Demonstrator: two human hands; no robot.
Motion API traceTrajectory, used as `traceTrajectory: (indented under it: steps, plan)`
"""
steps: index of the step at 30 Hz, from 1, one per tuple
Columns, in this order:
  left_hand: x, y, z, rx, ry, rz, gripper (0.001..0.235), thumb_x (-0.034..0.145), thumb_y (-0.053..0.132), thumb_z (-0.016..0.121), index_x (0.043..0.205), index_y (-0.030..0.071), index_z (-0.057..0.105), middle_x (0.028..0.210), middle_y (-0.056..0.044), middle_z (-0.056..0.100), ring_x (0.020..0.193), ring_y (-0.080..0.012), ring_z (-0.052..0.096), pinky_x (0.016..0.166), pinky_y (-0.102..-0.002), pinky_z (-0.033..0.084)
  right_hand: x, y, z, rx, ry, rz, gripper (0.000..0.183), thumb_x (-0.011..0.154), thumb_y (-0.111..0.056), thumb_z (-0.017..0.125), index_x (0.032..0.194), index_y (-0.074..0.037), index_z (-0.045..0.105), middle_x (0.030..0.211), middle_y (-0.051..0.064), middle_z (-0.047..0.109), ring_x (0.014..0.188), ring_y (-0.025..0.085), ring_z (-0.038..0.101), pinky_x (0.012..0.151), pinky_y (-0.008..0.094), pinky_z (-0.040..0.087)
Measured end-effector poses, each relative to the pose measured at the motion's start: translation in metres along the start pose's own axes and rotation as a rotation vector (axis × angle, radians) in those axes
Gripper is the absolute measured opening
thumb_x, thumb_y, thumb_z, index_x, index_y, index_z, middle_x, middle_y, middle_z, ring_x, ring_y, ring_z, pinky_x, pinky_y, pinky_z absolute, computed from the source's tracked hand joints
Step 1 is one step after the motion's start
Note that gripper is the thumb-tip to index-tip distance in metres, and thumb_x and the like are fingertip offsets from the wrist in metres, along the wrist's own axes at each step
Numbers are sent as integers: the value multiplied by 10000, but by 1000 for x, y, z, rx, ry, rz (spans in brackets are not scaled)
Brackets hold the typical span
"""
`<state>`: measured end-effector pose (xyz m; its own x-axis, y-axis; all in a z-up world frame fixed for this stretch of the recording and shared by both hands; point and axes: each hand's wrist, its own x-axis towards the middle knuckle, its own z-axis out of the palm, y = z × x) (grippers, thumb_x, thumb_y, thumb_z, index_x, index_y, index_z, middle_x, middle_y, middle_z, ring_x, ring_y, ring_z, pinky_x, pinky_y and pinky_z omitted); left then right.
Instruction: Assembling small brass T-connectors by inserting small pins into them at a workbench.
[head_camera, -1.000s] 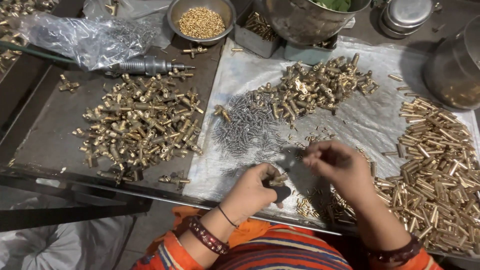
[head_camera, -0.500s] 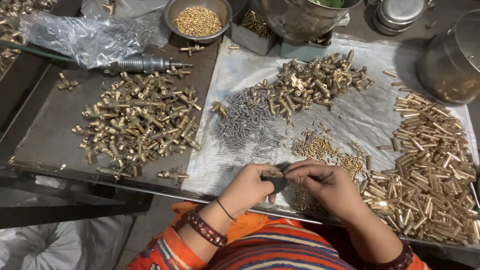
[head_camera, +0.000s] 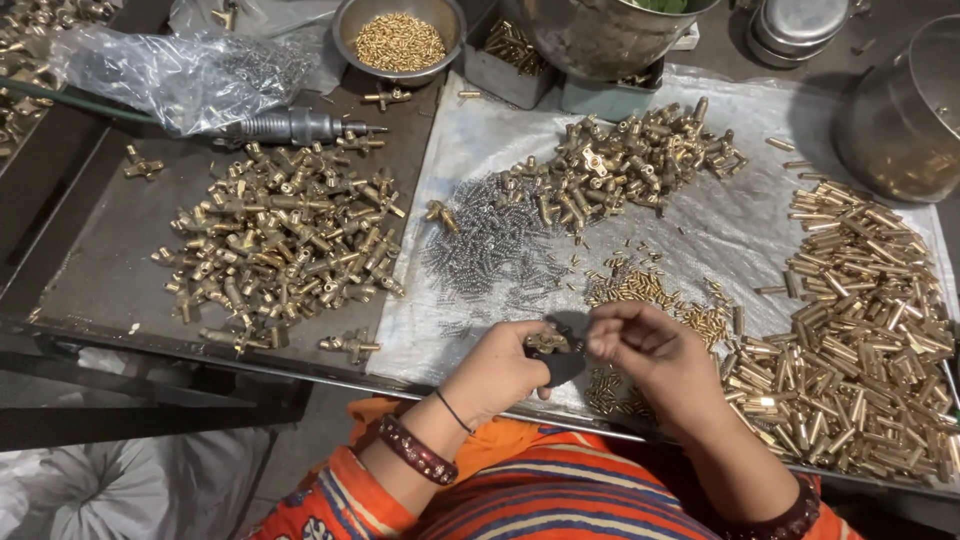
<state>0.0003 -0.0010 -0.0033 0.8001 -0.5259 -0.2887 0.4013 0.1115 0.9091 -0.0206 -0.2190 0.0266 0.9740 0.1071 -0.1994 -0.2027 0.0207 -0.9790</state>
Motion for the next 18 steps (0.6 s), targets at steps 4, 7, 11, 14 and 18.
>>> traceTrajectory:
  steps: [4,7,11,14,18]
  plan:
    - [0,-1,2,128,44,34,294,791,-41,640,1062,11,739,757,-38,700,590,-99,623,542,-260,493,-4,-23,7,-76,172,-85,312,886,2,697,1198,16,685,1004,106,736,945,179,709,910,326,594]
    - [-1,-1,5,358,80,83,308,761,-1,659,1050,46,755,728,-43,698,615,-103,631,585,-274,512,-10,-30,23,-264,216,-67,279,832,-30,747,1110,-19,730,975,66,772,910,156,730,866,308,596]
    - [-4,-3,2,433,67,169,253,757,25,672,1000,26,743,716,-43,684,655,-93,621,615,-280,514,-9,-27,37,-559,26,-468,220,809,-68,809,1008,-38,721,991,57,756,956,184,724,871,317,572]
    - [-4,-7,0,383,46,166,210,774,16,666,972,7,734,709,-32,662,661,-79,593,604,-274,499,-13,-29,39,-726,29,-664,192,813,-74,813,977,-54,715,1000,63,743,972,219,724,869,334,565]
    - [-3,-4,4,289,34,110,176,806,-2,657,964,4,737,700,-3,638,626,-66,565,545,-268,461,-16,-31,39,-755,-31,-733,198,827,-68,789,1019,-70,737,1051,85,724,999,234,698,868,349,556]
